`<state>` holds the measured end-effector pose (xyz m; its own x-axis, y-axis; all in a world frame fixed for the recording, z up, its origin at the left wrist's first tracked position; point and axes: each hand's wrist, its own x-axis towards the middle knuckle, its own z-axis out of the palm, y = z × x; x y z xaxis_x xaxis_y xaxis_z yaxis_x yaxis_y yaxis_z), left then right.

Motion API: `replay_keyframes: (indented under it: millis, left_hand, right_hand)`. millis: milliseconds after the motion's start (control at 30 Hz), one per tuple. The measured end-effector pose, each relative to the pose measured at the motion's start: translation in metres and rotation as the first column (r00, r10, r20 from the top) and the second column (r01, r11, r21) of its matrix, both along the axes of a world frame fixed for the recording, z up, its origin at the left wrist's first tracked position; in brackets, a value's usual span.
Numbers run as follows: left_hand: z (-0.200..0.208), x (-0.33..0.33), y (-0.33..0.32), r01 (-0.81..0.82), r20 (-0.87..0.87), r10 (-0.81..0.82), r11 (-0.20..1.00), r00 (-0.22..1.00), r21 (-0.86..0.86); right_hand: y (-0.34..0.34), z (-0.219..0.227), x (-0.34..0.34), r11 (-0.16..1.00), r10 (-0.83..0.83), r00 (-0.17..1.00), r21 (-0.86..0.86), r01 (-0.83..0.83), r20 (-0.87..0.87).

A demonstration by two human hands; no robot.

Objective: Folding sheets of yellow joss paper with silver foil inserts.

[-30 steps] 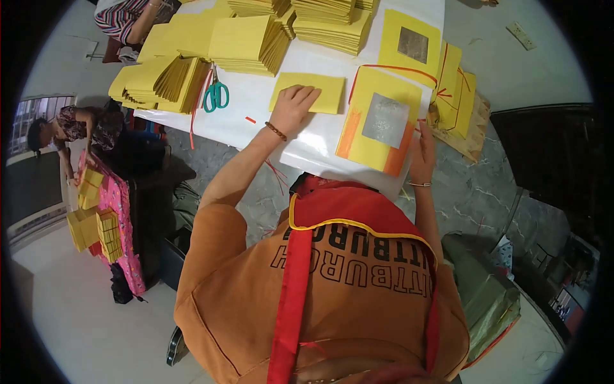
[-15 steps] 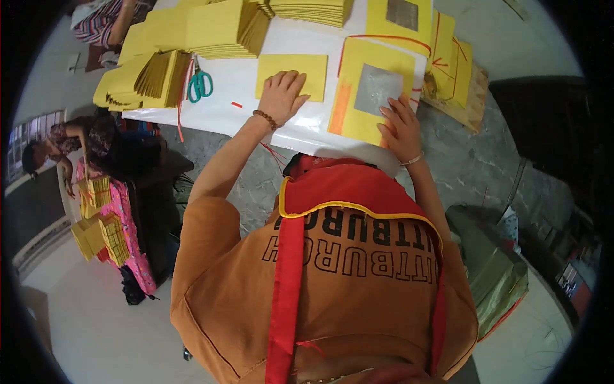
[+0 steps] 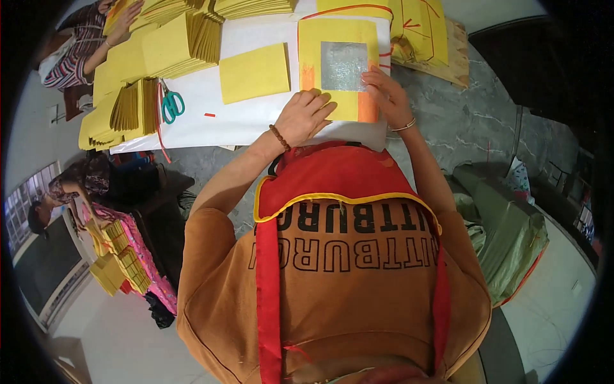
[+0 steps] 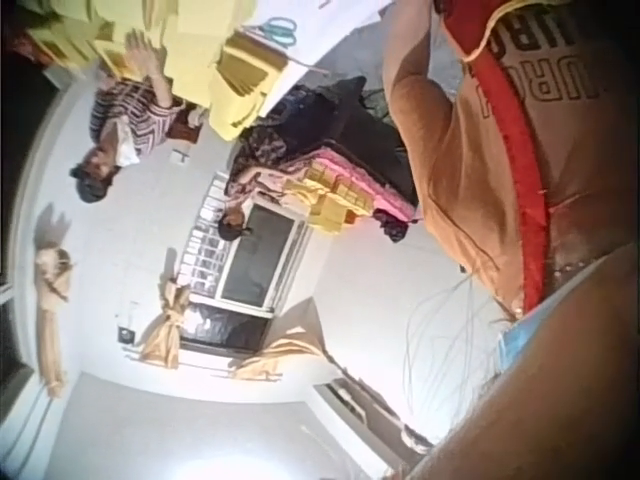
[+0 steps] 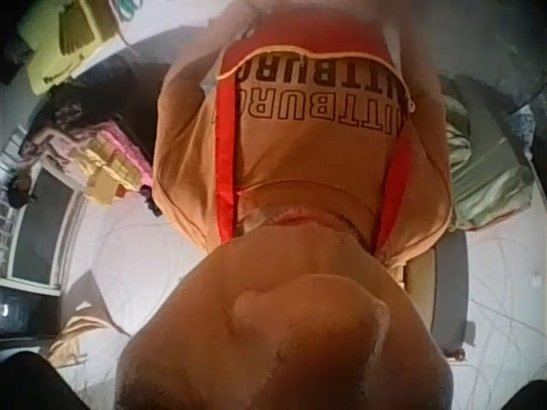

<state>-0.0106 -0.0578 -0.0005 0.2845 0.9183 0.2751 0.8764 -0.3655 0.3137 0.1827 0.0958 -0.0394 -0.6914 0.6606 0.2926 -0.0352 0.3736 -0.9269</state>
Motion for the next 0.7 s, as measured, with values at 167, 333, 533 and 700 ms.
replay_keyframes:
  millis: [167,333,533,700]
  left_hand:
    - [0.006,-0.006,0.009,0.071,0.136,-0.073,0.997,0.988,0.017]
    - [0.005,-0.016,0.019,0.043,0.403,0.009,0.992,0.915,-0.120]
    - [0.006,-0.019,0.028,-0.013,0.484,0.194,0.936,0.853,-0.352]
    - [0.006,-0.018,0.030,-0.070,0.514,0.417,0.822,0.750,-0.565]
  right_hand:
    - [0.005,0.002,0.014,0.985,0.134,0.984,-0.122,-0.120,0.118]
    - [0.011,-0.013,0.015,0.946,0.161,0.986,-0.290,-0.142,0.043]
    - [0.010,-0.013,0.015,0.960,0.148,0.986,-0.251,-0.125,0.074]
    - [0.011,-0.012,0.014,0.966,0.168,0.981,-0.216,-0.144,0.098]
